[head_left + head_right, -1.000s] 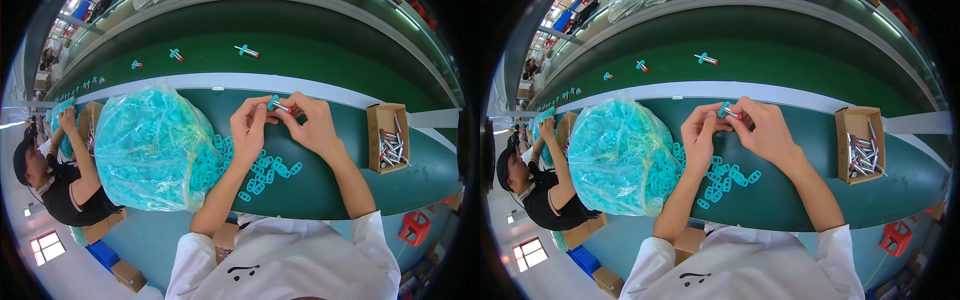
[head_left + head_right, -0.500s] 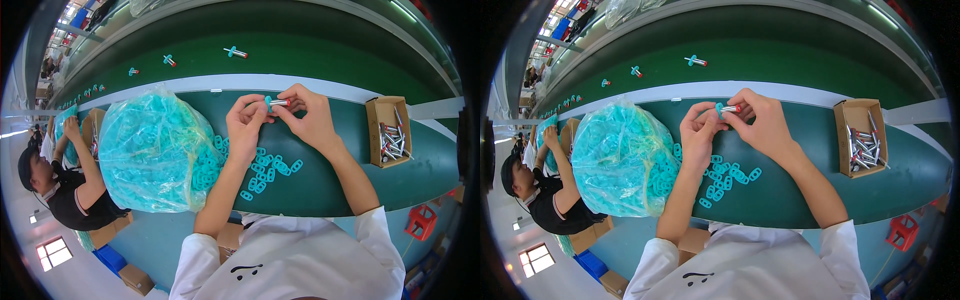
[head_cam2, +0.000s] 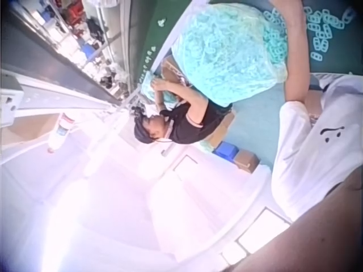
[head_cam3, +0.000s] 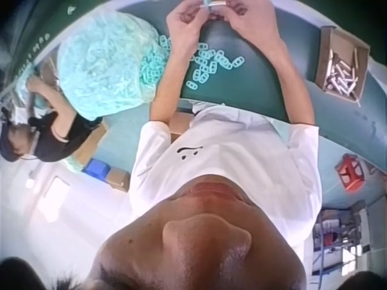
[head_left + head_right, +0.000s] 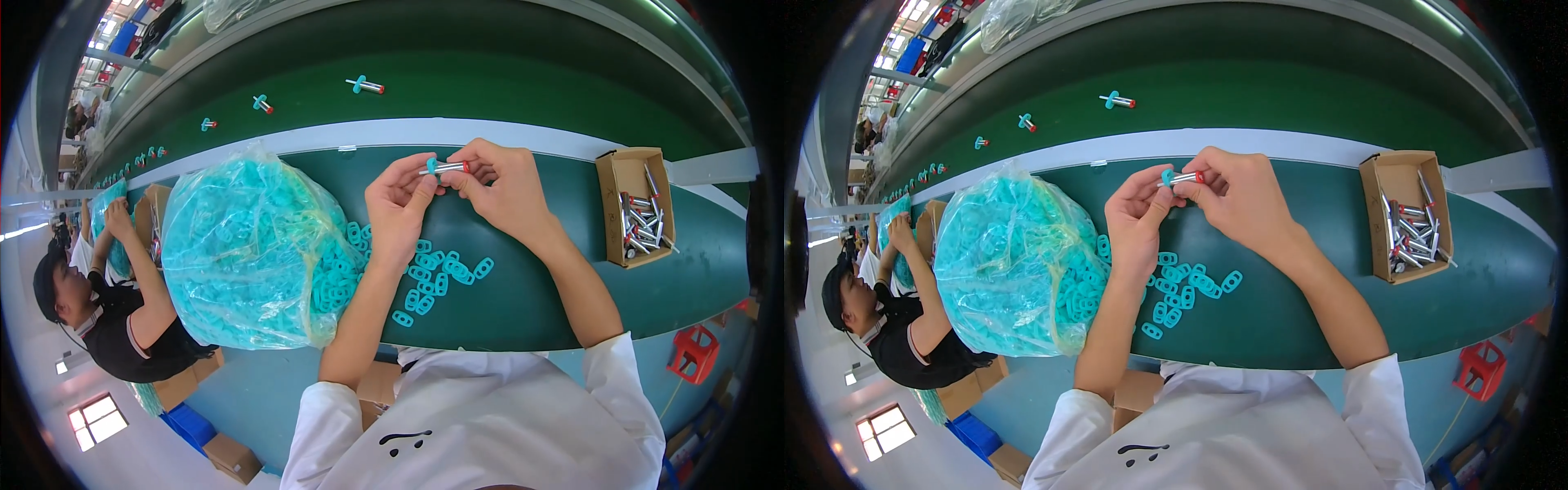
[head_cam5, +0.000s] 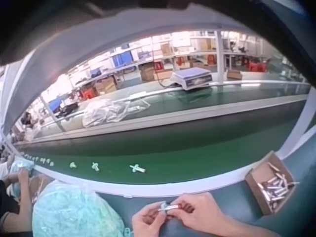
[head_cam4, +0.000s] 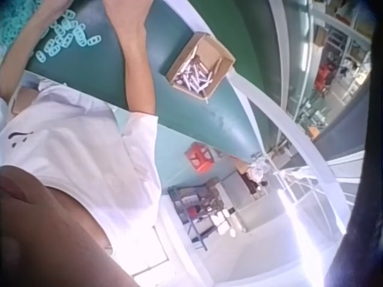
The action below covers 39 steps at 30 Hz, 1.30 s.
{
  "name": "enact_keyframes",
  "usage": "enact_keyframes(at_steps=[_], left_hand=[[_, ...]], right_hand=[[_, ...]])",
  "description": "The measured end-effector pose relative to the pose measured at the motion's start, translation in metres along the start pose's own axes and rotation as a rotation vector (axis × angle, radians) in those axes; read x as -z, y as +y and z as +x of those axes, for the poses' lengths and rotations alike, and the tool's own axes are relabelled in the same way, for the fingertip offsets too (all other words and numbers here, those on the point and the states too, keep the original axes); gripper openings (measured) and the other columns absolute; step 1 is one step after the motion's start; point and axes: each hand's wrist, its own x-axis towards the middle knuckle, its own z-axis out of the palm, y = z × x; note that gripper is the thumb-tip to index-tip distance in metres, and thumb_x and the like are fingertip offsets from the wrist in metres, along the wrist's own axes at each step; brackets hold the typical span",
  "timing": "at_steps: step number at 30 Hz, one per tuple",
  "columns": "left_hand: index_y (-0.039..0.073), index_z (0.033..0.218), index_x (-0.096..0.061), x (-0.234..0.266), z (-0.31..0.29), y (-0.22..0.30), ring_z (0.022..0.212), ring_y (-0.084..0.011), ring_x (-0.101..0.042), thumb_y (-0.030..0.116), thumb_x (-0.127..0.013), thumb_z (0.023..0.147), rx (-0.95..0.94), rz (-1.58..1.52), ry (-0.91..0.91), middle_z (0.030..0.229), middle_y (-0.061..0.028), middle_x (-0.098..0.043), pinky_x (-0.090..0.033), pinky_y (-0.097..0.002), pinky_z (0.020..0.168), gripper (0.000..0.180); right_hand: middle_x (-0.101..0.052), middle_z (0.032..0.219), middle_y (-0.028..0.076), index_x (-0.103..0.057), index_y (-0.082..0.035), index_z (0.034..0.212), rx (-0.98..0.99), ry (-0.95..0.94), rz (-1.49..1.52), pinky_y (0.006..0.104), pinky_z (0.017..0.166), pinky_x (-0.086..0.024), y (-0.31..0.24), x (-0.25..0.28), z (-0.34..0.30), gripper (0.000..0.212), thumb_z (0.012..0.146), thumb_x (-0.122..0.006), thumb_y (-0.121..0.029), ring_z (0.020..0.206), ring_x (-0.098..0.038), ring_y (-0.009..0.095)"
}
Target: The person assembles small plastic components by hand, fitting plastic rings onto cylindrical parts on a production assembly line.
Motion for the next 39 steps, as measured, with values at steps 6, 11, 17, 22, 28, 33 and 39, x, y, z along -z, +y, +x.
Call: enact_keyframes(at_steps=[6, 11, 17, 22, 28, 33, 39], left_hand=[[-0.005, 0.119, -0.062, 0.0001, -0.0003, 0.0004, 0.093, -0.0158, -0.068, -0.01, -0.06, 0.092, -0.021, 0.049, -0.003, 0.109, -0.0134, -0.07, -0.055, -0.0269, 0.084, 0.027], [-0.005, 0.119, -0.062, 0.0002, 0.0, 0.0002, 0.094, -0.0158, -0.068, -0.011, -0.059, 0.092, -0.039, 0.07, -0.003, 0.109, -0.0134, -0.07, -0.055, -0.0269, 0.084, 0.028], [-0.005, 0.12, -0.062, -0.0004, 0.0006, -0.0003, 0.091, -0.0154, -0.067, -0.008, -0.059, 0.094, -0.01, 0.046, -0.011, 0.107, -0.0137, -0.07, -0.055, -0.0275, 0.082, 0.026], [-0.006, 0.121, -0.062, -0.0024, 0.0013, -0.0006, 0.089, -0.0157, -0.067, 0.001, -0.057, 0.098, 0.101, -0.062, 0.006, 0.105, -0.0133, -0.071, -0.056, -0.0287, 0.081, 0.024], [-0.005, 0.124, -0.061, -0.0017, 0.0022, 0.0027, 0.088, -0.0148, -0.067, 0.009, -0.055, 0.102, 0.174, -0.149, 0.027, 0.102, -0.0111, -0.071, -0.057, -0.0294, 0.08, 0.027], [-0.004, 0.124, -0.062, 0.0001, 0.0018, 0.0008, 0.09, -0.0145, -0.067, 0.013, -0.053, 0.104, 0.195, -0.211, 0.014, 0.101, -0.0102, -0.071, -0.056, -0.0302, 0.081, 0.028], [-0.003, 0.123, -0.063, 0.0005, 0.0016, -0.0001, 0.087, -0.0139, -0.066, 0.013, -0.053, 0.104, 0.19, -0.22, -0.004, 0.101, -0.0094, -0.071, -0.055, -0.0295, 0.08, 0.027]], right_hand=[[-0.068, 0.068, 0.007, -0.069, 0.003, 0.091, -0.039, 0.009, -0.005, 0.0216, 0.055, -0.05, -0.001, -0.003, -0.0011, 0.012, 0.085, -0.077, -0.004, 0.059, -0.064, 0.008], [-0.069, 0.068, 0.007, -0.069, 0.003, 0.09, -0.058, 0.014, 0.018, 0.0215, 0.055, -0.05, 0.0015, -0.0044, -0.0013, 0.011, 0.086, -0.076, -0.005, 0.059, -0.065, 0.009], [-0.071, 0.072, 0.008, -0.068, 0.004, 0.092, -0.078, -0.009, 0.043, 0.0214, 0.059, -0.053, 0.0025, -0.0034, -0.0003, 0.013, 0.086, -0.076, -0.004, 0.061, -0.066, 0.009], [-0.073, 0.081, 0.008, -0.067, 0.002, 0.096, -0.018, -0.019, 0.055, 0.0214, 0.065, -0.055, 0.001, -0.0038, 0.0006, 0.016, 0.084, -0.076, -0.003, 0.067, -0.069, 0.009], [-0.071, 0.08, 0.007, -0.068, 0.002, 0.095, -0.041, -0.017, 0.057, 0.0221, 0.066, -0.055, -0.0016, -0.0062, -0.0002, 0.017, 0.082, -0.077, -0.002, 0.07, -0.069, 0.01], [-0.071, 0.079, 0.007, -0.069, 0.003, 0.092, 0.009, 0.014, 0.041, 0.0227, 0.065, -0.055, -0.0023, -0.0097, -0.001, 0.014, 0.081, -0.077, -0.002, 0.069, -0.069, 0.011], [-0.07, 0.074, 0.007, -0.07, 0.004, 0.089, 0.034, 0.049, 0.015, 0.0227, 0.062, -0.054, -0.0029, -0.0106, -0.0031, 0.015, 0.08, -0.079, -0.004, 0.065, -0.068, 0.01]])
